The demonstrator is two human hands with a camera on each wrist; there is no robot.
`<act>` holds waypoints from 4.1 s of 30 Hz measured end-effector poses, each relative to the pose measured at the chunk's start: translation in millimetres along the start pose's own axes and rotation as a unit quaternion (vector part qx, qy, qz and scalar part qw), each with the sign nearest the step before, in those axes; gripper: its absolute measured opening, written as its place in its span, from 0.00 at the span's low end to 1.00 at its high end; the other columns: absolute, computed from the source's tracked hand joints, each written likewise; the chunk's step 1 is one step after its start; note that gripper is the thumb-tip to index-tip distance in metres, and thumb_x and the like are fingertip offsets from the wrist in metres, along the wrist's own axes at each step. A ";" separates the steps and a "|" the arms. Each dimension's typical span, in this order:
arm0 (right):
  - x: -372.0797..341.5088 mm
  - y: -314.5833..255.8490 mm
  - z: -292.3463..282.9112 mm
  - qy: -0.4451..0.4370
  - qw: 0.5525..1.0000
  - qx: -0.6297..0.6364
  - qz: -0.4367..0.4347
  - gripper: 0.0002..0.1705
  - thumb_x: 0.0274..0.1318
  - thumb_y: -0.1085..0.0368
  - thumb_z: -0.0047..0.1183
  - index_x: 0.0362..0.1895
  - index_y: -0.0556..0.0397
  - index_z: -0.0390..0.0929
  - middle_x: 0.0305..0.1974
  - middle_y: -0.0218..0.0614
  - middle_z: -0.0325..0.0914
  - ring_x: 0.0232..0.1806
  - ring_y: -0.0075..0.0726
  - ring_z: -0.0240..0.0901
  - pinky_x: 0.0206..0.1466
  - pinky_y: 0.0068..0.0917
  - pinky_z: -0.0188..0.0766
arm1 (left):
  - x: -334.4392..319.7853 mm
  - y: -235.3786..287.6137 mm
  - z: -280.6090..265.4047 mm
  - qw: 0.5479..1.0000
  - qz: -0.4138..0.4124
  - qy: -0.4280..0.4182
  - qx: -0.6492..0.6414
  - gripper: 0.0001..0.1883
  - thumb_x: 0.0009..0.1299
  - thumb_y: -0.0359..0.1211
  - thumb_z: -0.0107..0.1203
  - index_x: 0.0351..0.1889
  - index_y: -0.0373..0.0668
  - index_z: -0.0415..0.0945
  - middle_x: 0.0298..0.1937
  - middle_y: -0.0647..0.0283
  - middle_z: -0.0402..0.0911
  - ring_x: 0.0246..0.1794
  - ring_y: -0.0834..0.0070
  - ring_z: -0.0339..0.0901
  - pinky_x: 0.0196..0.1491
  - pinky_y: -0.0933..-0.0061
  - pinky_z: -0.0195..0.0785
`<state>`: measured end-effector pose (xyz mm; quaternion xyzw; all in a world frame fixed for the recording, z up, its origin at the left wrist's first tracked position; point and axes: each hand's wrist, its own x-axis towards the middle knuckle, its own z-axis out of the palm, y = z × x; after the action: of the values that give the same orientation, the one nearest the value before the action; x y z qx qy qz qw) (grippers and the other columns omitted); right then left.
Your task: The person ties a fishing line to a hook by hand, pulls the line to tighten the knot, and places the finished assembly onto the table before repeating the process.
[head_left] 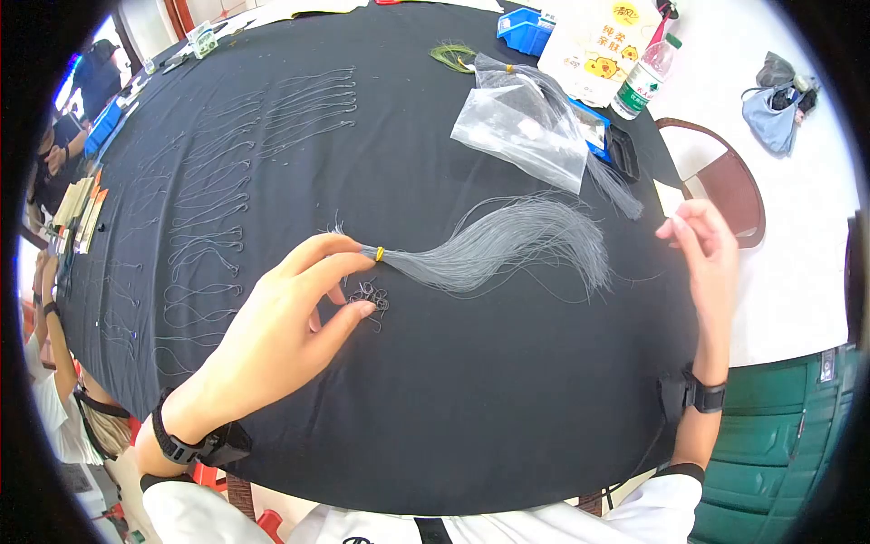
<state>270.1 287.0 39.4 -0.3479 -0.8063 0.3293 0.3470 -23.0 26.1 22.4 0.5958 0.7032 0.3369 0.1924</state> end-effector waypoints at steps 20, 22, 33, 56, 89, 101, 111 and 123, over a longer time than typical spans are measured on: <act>-43.5 -40.7 162.6 -0.375 0.904 0.204 0.030 0.02 0.59 0.71 0.53 0.33 0.55 0.72 0.18 0.17 0.62 0.20 0.08 0.52 0.23 0.15 0.49 | -8.8 -54.2 6.0 0.999 -0.021 0.007 0.026 0.08 0.60 0.28 0.62 0.37 0.37 0.78 0.33 0.60 0.76 0.25 0.73 0.71 0.31 0.73 0.67; -42.6 -36.2 161.0 -0.375 0.897 0.229 0.047 0.03 0.60 0.71 0.53 0.33 0.55 0.73 0.18 0.15 0.60 0.20 0.07 0.51 0.24 0.15 0.48 | -8.0 -51.0 8.3 0.999 -0.007 0.009 0.033 0.09 0.60 0.29 0.63 0.36 0.38 0.78 0.33 0.61 0.75 0.23 0.74 0.68 0.31 0.73 0.66; -41.0 -34.5 161.3 -0.397 0.878 0.251 0.092 0.02 0.59 0.71 0.54 0.33 0.55 0.74 0.18 0.14 0.60 0.20 0.07 0.50 0.23 0.15 0.45 | -11.7 -45.6 1.9 0.997 -0.032 -0.072 -0.013 0.06 0.61 0.29 0.62 0.34 0.39 0.78 0.36 0.62 0.73 0.32 0.73 0.73 0.32 0.73 0.67; -39.2 -37.9 161.3 -0.386 0.879 0.257 0.111 0.03 0.60 0.70 0.54 0.35 0.57 0.74 0.18 0.14 0.62 0.20 0.06 0.51 0.24 0.14 0.45 | -16.4 -52.4 21.7 0.997 0.070 0.005 0.035 0.07 0.59 0.28 0.61 0.33 0.41 0.75 0.37 0.61 0.71 0.35 0.65 0.73 0.36 0.67 0.68; -39.3 -32.9 160.9 -0.399 0.881 0.233 0.099 0.05 0.59 0.68 0.55 0.36 0.56 0.75 0.19 0.15 0.65 0.20 0.06 0.53 0.24 0.14 0.46 | -19.3 -53.9 27.9 0.980 0.186 -0.021 0.065 0.08 0.56 0.27 0.63 0.33 0.43 0.76 0.41 0.62 0.70 0.31 0.71 0.73 0.33 0.71 0.69; -40.1 -36.5 158.8 -0.389 0.888 0.225 0.097 0.05 0.59 0.69 0.56 0.36 0.57 0.76 0.20 0.15 0.66 0.20 0.06 0.54 0.25 0.13 0.47 | -19.9 -54.1 17.9 0.975 0.199 -0.023 0.092 0.09 0.56 0.29 0.63 0.33 0.44 0.74 0.41 0.63 0.70 0.34 0.70 0.73 0.34 0.71 0.70; -51.8 -48.8 157.7 -0.342 0.936 0.070 -0.043 0.04 0.54 0.69 0.59 0.32 0.53 0.77 0.10 0.21 0.55 0.14 0.13 0.49 0.21 0.20 0.47 | -21.8 -61.3 26.7 0.973 0.208 -0.010 0.096 0.06 0.60 0.29 0.60 0.34 0.42 0.74 0.35 0.62 0.73 0.36 0.64 0.75 0.36 0.67 0.72; -57.8 -64.8 162.4 -0.204 0.916 -0.114 -0.325 0.15 0.43 0.62 0.64 0.35 0.53 0.78 0.38 0.35 0.74 0.42 0.42 0.71 0.44 0.34 0.68 | -20.8 -61.3 32.7 0.969 0.225 0.005 0.104 0.08 0.59 0.26 0.59 0.33 0.39 0.71 0.32 0.60 0.71 0.33 0.61 0.74 0.33 0.66 0.71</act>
<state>150.5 159.3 -17.8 -0.0290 -0.9603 0.1683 0.2205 -39.9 10.1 -46.3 0.7539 0.5829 0.2996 0.0456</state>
